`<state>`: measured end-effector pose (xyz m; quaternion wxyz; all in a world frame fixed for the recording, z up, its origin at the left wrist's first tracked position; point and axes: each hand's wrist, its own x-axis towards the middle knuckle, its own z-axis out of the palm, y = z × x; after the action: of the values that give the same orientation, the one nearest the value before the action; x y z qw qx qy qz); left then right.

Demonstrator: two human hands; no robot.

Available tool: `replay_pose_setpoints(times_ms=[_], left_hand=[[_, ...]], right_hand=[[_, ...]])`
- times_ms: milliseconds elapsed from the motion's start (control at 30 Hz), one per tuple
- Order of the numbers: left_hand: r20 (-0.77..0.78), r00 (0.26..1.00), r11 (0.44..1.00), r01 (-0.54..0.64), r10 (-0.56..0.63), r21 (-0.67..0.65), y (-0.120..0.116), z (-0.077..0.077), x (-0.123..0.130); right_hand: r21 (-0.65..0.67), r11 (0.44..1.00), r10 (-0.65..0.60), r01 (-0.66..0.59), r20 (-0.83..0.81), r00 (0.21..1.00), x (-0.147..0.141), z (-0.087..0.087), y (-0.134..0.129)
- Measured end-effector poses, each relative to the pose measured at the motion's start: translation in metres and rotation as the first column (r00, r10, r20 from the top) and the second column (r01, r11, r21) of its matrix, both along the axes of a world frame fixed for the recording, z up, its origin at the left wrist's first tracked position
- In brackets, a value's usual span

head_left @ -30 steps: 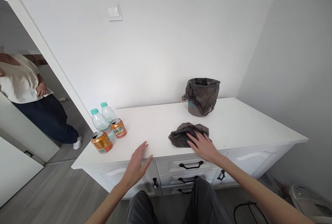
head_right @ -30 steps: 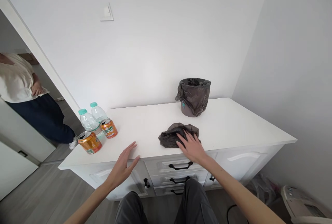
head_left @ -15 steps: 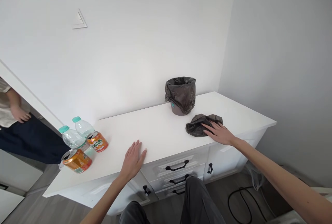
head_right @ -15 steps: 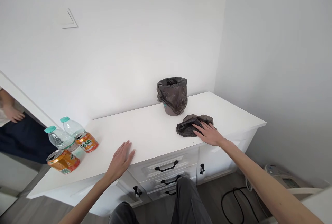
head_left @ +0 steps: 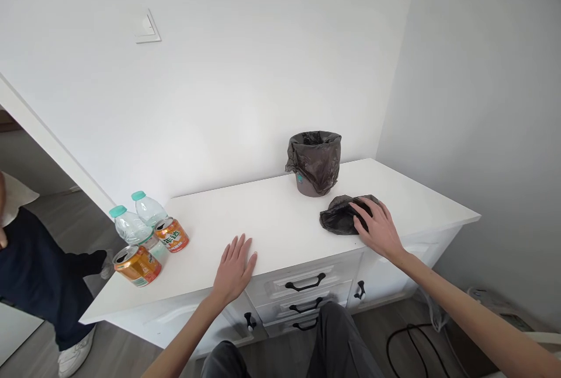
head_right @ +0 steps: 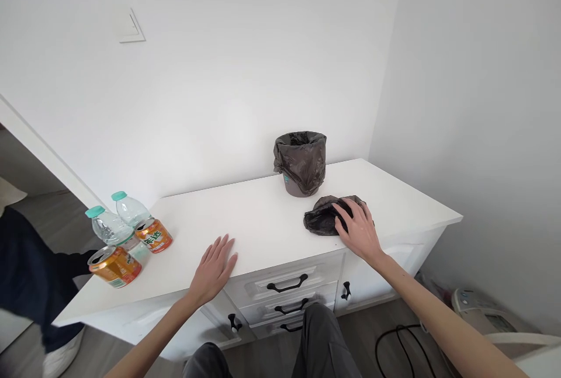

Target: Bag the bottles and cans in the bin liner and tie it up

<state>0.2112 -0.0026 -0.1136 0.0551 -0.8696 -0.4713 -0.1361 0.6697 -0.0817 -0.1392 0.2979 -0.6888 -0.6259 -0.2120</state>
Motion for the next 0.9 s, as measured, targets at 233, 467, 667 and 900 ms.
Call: replay_pose_setpoints(times_ms=[233,467,667,900], left_hand=[[0.018,0.994,0.993,0.109,-0.108,-0.046,0.003,0.006,-0.026],[0.062,0.995,0.996,0.082,-0.081,-0.017,0.013,0.009,-0.076],[0.048,0.998,0.999,0.048,-0.047,-0.014,0.01,0.006,-0.076],[0.062,0.997,0.999,0.049,-0.049,-0.005,0.01,0.002,-0.076]], right_hand=[[-0.314,0.941,-0.159,0.124,-0.087,0.983,-0.036,-0.006,0.036],[-0.471,0.874,-0.172,0.123,-0.062,0.983,-0.033,-0.027,0.046],[-0.491,0.861,-0.168,0.133,-0.028,0.985,-0.031,-0.03,0.046],[-0.51,0.847,-0.175,0.149,-0.004,0.984,-0.031,-0.032,0.046]])
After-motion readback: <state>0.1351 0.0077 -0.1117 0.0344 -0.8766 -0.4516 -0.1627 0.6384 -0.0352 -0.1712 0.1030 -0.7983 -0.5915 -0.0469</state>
